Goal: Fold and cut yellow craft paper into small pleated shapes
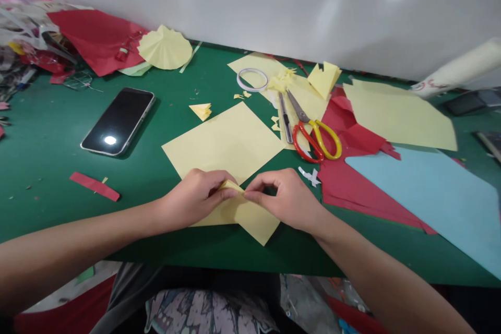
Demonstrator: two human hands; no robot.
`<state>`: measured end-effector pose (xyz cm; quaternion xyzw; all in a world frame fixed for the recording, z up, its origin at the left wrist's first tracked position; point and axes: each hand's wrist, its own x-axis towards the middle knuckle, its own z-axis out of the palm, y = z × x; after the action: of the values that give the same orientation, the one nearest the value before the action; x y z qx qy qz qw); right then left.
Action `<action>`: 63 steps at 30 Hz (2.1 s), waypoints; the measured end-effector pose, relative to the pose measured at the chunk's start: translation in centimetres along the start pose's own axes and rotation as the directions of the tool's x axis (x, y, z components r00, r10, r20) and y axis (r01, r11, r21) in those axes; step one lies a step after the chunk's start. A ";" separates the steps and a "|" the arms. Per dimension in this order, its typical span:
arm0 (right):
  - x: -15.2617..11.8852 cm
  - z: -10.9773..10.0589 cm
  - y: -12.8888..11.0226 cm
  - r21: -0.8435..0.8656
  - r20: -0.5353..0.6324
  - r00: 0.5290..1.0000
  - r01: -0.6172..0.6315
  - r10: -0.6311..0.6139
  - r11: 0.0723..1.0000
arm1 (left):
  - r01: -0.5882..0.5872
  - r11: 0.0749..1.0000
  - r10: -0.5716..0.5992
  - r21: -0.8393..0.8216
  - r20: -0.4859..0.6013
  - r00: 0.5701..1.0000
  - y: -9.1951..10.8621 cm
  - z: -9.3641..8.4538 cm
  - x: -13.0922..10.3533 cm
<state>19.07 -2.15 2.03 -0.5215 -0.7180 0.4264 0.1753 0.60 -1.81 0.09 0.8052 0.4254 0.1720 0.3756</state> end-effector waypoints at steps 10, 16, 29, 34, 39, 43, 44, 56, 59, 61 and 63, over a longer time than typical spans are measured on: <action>0.1 0.6 0.3 0.097 -0.036 0.999 0.030 -0.026 0.995 | -0.042 0.997 0.043 0.062 -0.029 0.999 -0.2 0.2 0.2; 0.0 0.8 0.0 0.041 -0.066 0.996 0.063 -0.060 0.997 | -0.062 0.996 0.064 0.069 -0.030 0.997 -0.2 0.3 0.2; -0.1 1.0 0.0 0.042 -0.048 0.991 0.130 -0.128 0.991 | -0.127 0.990 0.128 0.058 -0.015 0.992 -0.3 0.3 0.1; 0.0 1.2 0.1 0.028 -0.053 0.989 0.137 -0.135 0.990 | -0.134 0.990 0.134 0.038 0.011 0.991 -0.3 0.5 0.1; -0.1 1.1 0.1 -0.024 -0.105 0.981 0.159 -0.160 0.987 | -0.118 0.992 0.118 0.036 0.009 0.993 -0.2 0.4 0.1; 0.0 1.1 0.1 -0.011 -0.114 0.982 0.149 -0.149 0.989 | -0.111 0.993 0.110 0.038 0.029 0.994 -0.1 0.3 0.1; 0.0 1.1 0.1 0.003 -0.110 0.983 0.147 -0.146 0.989 | -0.118 0.992 0.117 0.040 0.036 0.993 -0.1 0.3 0.1; 0.0 1.5 0.0 0.047 -0.058 0.983 0.176 -0.173 0.983 | -0.136 0.989 0.129 0.053 0.114 0.985 -0.2 0.5 0.0; 0.0 1.5 0.0 0.044 -0.045 0.982 0.188 -0.186 0.981 | -0.130 0.990 0.122 0.056 0.131 0.984 -0.1 0.5 0.1; 0.0 1.5 0.0 0.041 -0.046 0.978 0.208 -0.206 0.977 | -0.137 0.990 0.129 0.046 0.140 0.982 -0.1 0.5 0.1; -0.1 1.6 0.0 0.040 -0.048 0.973 0.227 -0.225 0.973 | -0.150 0.988 0.144 0.030 0.143 0.979 -0.1 0.5 0.1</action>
<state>17.99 -2.91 1.12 -0.4416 -0.7589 0.4083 0.2498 0.91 -1.95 -0.28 0.8520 0.3408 0.1335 0.3744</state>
